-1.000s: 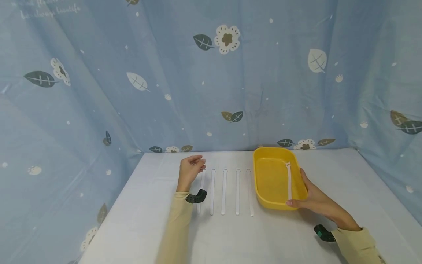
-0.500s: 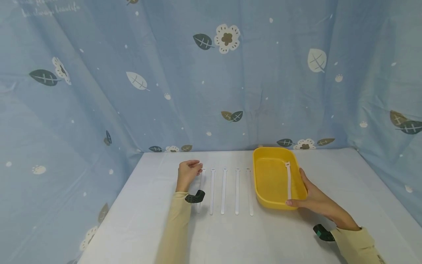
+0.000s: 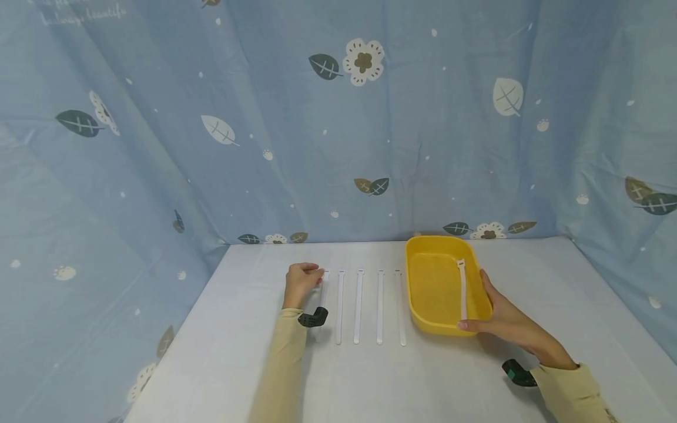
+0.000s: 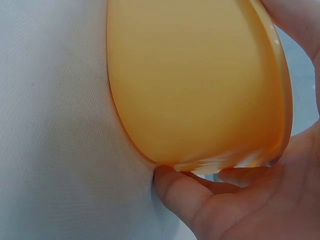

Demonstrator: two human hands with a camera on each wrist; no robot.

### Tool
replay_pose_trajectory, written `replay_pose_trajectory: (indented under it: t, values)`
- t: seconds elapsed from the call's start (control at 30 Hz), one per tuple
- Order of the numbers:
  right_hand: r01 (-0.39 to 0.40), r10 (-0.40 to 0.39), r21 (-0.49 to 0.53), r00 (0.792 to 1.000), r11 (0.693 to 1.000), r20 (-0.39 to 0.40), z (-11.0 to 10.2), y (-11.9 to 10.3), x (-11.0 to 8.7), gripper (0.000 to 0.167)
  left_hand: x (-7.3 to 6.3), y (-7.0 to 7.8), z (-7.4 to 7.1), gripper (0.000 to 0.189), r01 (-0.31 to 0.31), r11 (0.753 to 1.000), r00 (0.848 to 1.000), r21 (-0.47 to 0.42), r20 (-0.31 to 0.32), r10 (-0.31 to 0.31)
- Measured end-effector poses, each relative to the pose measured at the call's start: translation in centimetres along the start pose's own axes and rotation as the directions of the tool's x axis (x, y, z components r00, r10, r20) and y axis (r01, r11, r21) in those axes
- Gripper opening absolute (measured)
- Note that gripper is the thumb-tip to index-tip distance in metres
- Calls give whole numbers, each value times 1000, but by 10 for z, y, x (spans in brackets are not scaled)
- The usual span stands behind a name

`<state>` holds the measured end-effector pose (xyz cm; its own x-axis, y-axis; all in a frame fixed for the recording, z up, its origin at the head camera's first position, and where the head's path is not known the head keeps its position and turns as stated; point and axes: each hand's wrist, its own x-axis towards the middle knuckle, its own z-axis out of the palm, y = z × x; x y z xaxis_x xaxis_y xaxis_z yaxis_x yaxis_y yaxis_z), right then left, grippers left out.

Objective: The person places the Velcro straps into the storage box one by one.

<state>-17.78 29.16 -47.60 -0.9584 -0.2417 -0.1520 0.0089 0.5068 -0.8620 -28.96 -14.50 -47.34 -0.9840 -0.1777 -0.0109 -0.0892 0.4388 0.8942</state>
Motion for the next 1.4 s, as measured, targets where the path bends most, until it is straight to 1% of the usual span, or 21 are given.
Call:
replay_pose_trajectory:
  t: [0.23, 0.43, 0.6, 0.8, 0.87, 1.17, 1.4]
  values:
    - [-13, 13, -16, 1000, 1000, -4, -1, -1, 0, 135, 0, -5, 1, 27, 29, 998, 999, 56, 30, -31]
    - [-9, 9, -19, 1000, 1000, -7, -1, -2, 0, 135, -2, -7, 2, 29, 14, 993, 999, 115, 43, -19]
    - [-2, 1, -44, 1000, 999, -20, 0, -3, -1, 134, -5, -6, 3, 30, 33, 984, 998, 173, 48, -42]
    - [7, -8, -61, 1000, 998, -24, 0, -2, -1, 134, -6, -5, 4, 28, -1, 972, 998, 234, 58, -13]
    - [7, -9, -58, 1000, 998, -23, 0, -2, 0, 134, -7, -4, 4, 28, -4, 968, 998, 251, 60, -11]
    - [14, -16, -63, 1000, 998, -27, -1, -2, -1, 133, -8, 0, 3, 27, -2, 953, 998, 303, 67, -19]
    - [8, -9, -48, 1000, 999, -22, -1, -3, -2, 134, -9, 1, 2, 24, -6, 948, 998, 320, 64, -15]
